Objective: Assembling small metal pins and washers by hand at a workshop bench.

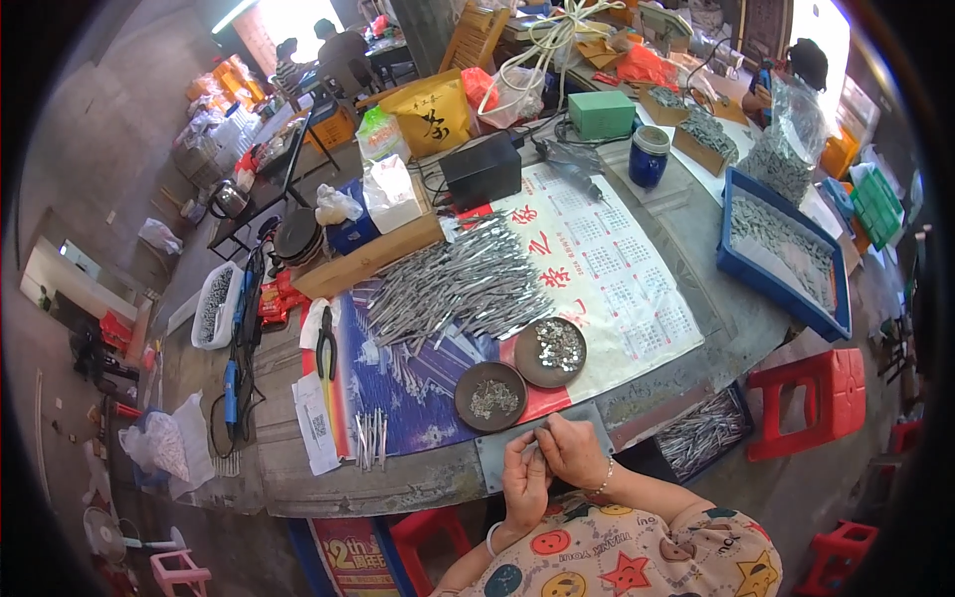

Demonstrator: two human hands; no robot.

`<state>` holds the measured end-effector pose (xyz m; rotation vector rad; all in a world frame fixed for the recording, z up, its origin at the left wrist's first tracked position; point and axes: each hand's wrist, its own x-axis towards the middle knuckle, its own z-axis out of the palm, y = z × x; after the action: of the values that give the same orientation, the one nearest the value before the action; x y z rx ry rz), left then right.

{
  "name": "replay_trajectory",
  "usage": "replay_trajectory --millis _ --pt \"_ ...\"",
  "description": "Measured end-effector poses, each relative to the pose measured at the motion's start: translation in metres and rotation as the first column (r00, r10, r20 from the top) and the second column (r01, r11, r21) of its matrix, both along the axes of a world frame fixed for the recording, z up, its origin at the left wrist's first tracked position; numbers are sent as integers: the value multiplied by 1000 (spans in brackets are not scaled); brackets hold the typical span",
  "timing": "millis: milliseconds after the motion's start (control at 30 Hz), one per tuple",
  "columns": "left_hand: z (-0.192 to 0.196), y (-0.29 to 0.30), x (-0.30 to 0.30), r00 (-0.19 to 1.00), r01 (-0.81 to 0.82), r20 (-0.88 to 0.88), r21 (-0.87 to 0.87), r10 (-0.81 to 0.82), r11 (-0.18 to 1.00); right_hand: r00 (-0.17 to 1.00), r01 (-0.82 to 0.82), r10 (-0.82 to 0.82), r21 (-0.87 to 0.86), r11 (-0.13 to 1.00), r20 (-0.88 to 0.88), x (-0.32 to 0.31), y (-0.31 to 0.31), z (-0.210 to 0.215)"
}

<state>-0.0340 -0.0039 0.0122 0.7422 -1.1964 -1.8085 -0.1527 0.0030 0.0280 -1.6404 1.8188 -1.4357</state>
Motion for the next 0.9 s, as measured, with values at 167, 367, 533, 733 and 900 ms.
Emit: replay_trajectory --millis 167,367,533,733,900 --pt "8 -3 -6 997 -48 -55 45 50 998 903 -176 103 142 974 417 -10 -8 -5" --pt "15 -3 -6 993 -61 -94 103 70 993 904 -58 99 -110 992 415 1 -17 0" --pt "13 1 1 995 -30 -94 107 40 994 989 -3 37 -234 972 140 8 -9 -7" --pt "-3 9 7 997 -40 -62 81 45 996 994 -1 19 -160 987 107 14 1 -14" --pt "11 10 1 990 29 -138 98 -16 995 795 -80 -11 123 989 606 6 -8 -2"
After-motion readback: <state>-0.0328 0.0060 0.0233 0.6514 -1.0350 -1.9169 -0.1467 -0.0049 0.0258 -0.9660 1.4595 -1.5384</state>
